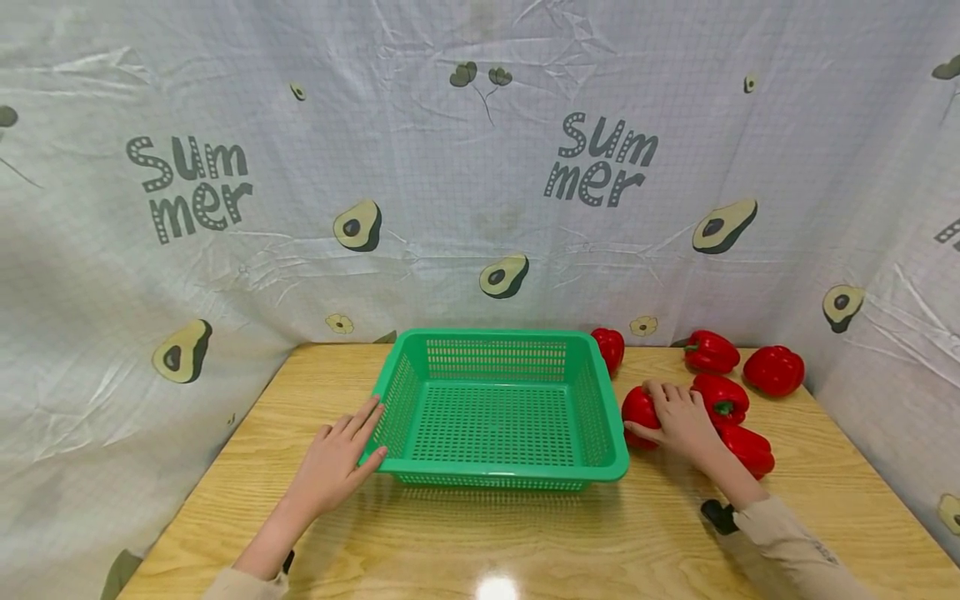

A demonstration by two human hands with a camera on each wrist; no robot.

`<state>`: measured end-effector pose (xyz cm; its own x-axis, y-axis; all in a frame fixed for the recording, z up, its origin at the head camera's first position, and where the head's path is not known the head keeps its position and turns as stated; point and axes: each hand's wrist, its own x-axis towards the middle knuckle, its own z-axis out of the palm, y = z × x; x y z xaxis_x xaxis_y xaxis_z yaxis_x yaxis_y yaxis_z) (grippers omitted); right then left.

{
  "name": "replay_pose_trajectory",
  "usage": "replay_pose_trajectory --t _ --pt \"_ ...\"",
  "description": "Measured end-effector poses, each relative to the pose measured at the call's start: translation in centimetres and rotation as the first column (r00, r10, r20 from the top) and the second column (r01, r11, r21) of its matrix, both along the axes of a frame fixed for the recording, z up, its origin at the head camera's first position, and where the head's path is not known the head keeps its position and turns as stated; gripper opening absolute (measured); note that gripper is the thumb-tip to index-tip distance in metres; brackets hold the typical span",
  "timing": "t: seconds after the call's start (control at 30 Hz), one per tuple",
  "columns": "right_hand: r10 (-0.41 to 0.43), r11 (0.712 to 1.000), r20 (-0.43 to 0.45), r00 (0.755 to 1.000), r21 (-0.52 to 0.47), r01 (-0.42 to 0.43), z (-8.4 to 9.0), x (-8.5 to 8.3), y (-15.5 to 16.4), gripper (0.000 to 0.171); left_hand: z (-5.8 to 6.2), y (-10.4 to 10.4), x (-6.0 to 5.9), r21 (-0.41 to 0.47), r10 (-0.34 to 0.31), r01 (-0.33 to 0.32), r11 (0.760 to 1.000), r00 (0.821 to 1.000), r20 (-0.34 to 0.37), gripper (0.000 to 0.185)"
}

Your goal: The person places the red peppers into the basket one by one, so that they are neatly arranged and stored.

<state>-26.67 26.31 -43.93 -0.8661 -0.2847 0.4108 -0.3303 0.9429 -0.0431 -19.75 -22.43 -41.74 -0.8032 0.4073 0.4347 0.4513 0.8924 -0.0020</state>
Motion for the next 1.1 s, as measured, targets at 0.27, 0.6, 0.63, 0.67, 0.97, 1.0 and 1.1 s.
replay_pose_trajectory --t 0.27,0.6,0.63,0.67,0.97,1.0,1.1 --pt "-0.007 1.0 -0.059 0.998 0.015 0.008 0.0 0.3 0.0 0.056 -0.1 0.1 0.0 0.009 0.003 -0.003 1.0 1.0 -0.002 0.058" --pt "0.066 0.996 -0.168 0.984 0.064 -0.056 1.2 0.3 -0.2 0.058 -0.1 0.1 0.0 0.02 0.002 -0.002 1.0 1.0 0.011 0.059" --pt "0.074 0.996 -0.17 0.983 0.068 -0.063 1.4 0.4 -0.2 0.059 -0.1 0.1 0.1 0.019 0.003 -0.004 1.0 1.0 0.014 0.06" --pt "0.083 0.995 -0.17 0.982 0.073 -0.071 1.6 0.4 -0.3 0.059 -0.1 0.1 0.1 0.017 0.006 -0.006 1.0 1.0 0.016 0.06" --pt "0.163 0.985 -0.2 0.966 0.095 -0.147 3.9 0.7 -0.1 0.06 0.0 0.1 0.1 0.015 0.011 -0.012 1.0 1.0 0.025 0.06" --pt "0.169 0.984 -0.206 0.964 0.095 -0.152 4.1 0.8 0.0 0.06 0.0 0.1 0.1 0.013 0.012 -0.012 1.0 1.0 0.026 0.06" --pt "0.179 0.982 -0.215 0.96 0.102 -0.16 4.6 0.9 0.2 0.06 0.0 0.0 0.1 0.01 0.012 -0.012 1.0 1.0 0.029 0.059"
